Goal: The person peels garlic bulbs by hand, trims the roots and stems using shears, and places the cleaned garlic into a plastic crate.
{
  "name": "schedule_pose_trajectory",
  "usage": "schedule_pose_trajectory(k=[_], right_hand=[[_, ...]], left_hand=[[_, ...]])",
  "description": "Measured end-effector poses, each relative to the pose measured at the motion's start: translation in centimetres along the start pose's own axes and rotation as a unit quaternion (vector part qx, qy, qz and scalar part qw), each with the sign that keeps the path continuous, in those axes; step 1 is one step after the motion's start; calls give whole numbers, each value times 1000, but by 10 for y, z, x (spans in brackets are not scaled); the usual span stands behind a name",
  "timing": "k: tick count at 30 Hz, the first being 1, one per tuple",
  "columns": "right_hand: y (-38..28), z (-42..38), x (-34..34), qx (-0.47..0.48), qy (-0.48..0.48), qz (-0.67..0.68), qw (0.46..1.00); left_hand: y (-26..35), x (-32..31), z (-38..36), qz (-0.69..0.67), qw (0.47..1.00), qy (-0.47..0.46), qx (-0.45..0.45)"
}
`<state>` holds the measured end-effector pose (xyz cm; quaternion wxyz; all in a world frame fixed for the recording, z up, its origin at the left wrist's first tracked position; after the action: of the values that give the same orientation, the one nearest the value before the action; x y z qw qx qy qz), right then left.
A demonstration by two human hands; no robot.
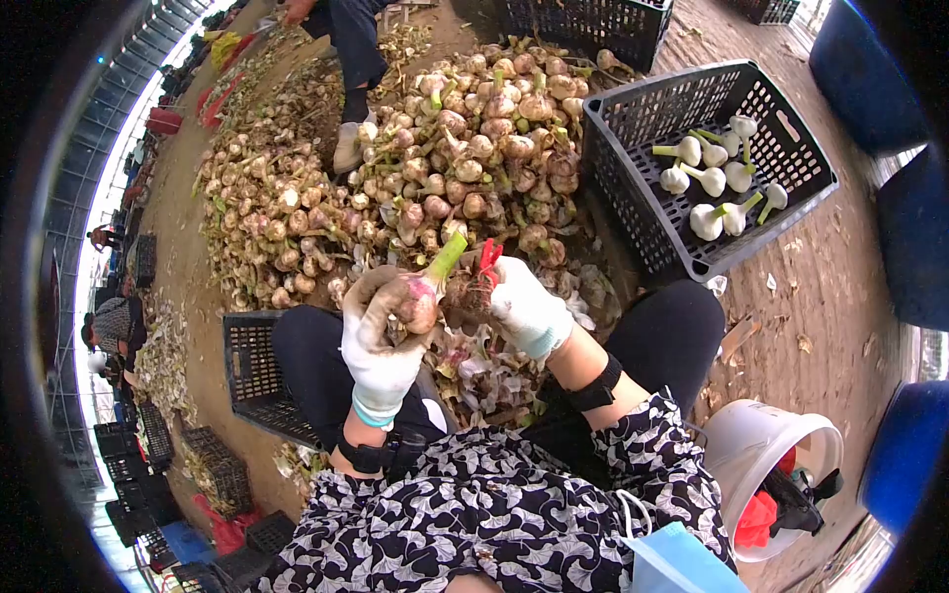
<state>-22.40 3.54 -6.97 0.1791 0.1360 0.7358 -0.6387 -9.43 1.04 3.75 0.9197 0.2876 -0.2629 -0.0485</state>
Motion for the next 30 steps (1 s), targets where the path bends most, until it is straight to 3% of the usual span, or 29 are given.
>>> schedule_pose_trajectory(k=[1,3,5,8,9,10,11,12,13,14,17,18,19,20,21,22,23,25,26,27,28,29,30], right_hand=[[-3,0,0,0,2,1,1000],[6,3,-2,-91,18,70,993],[4,3,-4,-51,6,129,990],[11,2,-1,-107,0,206,973],[-24,-1,0,65,5,-91,994],[-44,-15,-21,230,10,-377,897],[-39,-15,-20,231,11,-376,897],[-25,-8,-6,150,-21,-151,977],[-6,-2,1,60,-51,84,993],[1,-8,-6,-82,-38,279,956],[-11,-14,-15,-115,-10,352,929],[-10,-11,-14,-114,-11,353,929],[-19,-7,-3,-56,32,178,982],[-30,-7,2,3,74,-4,997],[-27,-5,0,2,74,-3,997],[-29,-6,4,10,148,-135,980],[-33,-8,8,19,220,-264,939],[-26,-6,14,52,207,-280,936],[-5,1,18,17,121,-170,978],[15,7,14,-21,31,-55,998],[-6,1,-1,6,37,77,996],[-8,1,-3,4,36,78,996],[2,4,-1,-66,62,-11,996]], left_hand=[[5,-4,1,26,999,-15,-20],[8,-10,2,27,999,-24,-29],[10,-12,3,6,999,-24,-22],[-3,-15,-6,-49,998,-20,26],[-3,-14,-5,-48,998,-21,26],[-10,-16,-5,-79,995,-32,61],[-17,-19,-6,-109,988,-42,96],[-24,-19,-9,-161,979,-21,119],[-24,-20,-7,-161,979,-21,120],[-26,-19,-5,-157,979,-18,127],[-27,-22,-6,-211,963,10,168],[-30,-26,-9,-267,936,22,228],[-33,-31,-15,-320,902,35,287],[-30,-31,-13,-320,902,35,288],[-33,-37,-19,-400,847,74,341],[-36,-44,-26,-476,781,112,389],[-45,-53,-40,-506,751,71,419],[-59,-55,-47,-551,705,159,417],[-57,-56,-44,-551,707,158,415],[-58,-50,-43,-498,748,153,410],[-59,-43,-43,-443,786,148,405],[-61,-43,-46,-442,785,150,407],[-59,-44,-42,-393,840,87,364]])
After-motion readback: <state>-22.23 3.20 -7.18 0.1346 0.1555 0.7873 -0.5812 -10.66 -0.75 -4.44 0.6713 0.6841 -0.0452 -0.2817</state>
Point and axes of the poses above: each hand's wrist, its own z-axis towards the middle knuckle, its own x-axis out of the back of the hand, y = z × x, the point moved 10 cm from there along z, towards the middle knuckle, and after that the axes turned 12 degrees about -x, right-handed, at the moved point
